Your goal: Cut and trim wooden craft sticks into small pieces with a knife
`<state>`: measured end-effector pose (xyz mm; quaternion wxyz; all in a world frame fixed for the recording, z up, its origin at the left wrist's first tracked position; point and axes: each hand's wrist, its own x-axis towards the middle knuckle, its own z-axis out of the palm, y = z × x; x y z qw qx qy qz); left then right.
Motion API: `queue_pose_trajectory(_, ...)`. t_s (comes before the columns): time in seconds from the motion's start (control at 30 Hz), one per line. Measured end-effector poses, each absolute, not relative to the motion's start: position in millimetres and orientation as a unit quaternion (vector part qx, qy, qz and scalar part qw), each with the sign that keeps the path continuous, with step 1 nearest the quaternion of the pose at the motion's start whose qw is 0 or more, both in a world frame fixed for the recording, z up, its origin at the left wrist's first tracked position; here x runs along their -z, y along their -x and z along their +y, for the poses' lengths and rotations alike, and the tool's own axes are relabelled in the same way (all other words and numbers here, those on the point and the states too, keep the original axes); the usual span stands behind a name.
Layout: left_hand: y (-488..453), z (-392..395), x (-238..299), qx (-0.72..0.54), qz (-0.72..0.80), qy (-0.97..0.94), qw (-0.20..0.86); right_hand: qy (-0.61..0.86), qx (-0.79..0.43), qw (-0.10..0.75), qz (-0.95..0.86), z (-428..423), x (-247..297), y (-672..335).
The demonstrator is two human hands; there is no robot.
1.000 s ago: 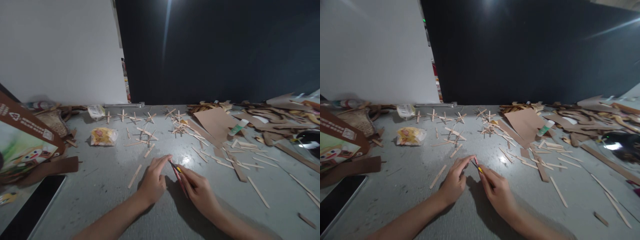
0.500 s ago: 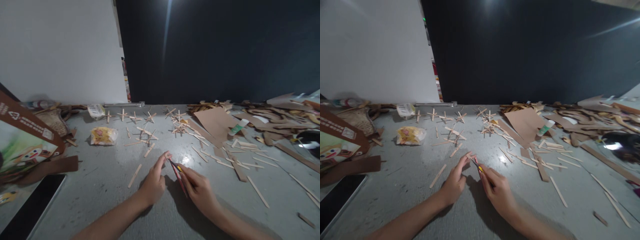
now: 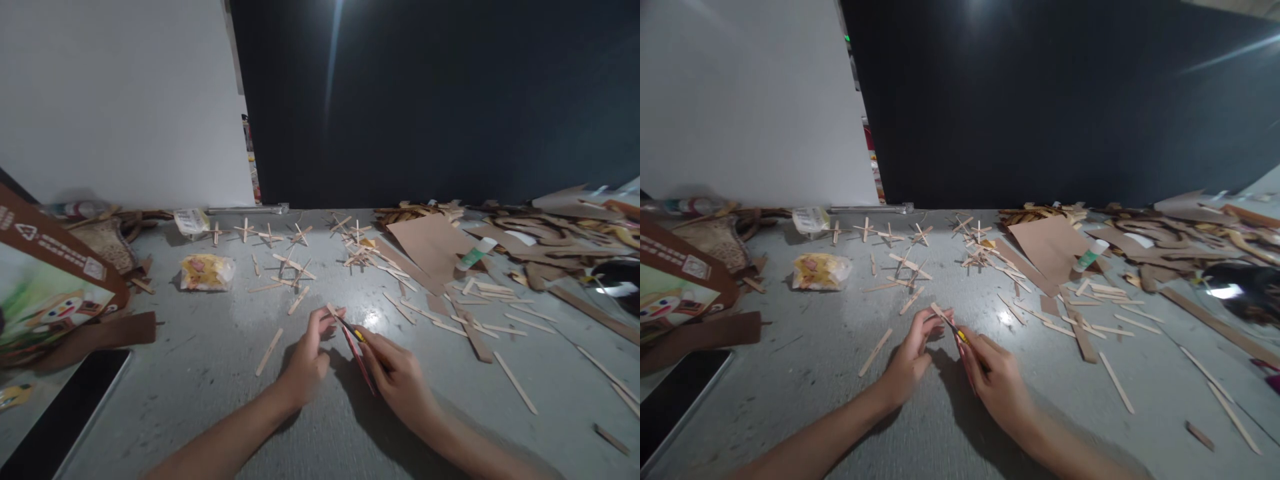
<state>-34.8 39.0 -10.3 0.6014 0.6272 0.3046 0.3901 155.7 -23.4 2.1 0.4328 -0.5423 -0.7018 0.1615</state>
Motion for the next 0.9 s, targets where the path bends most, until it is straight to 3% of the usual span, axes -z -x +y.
queue_pose_trajectory(0.53,35.0,53.8,32.5,-0.426,0.27,-0.51,0.697,0.545,-0.16,0.435,-0.699,-19.3,6.3,-160.6)
queue_pose_trajectory(0.9,36.7,52.6,33.0,-0.421,0.283,-0.557,0.658,0.539,-0.178,0.435,-0.699,-22.5,-5.0,-153.0)
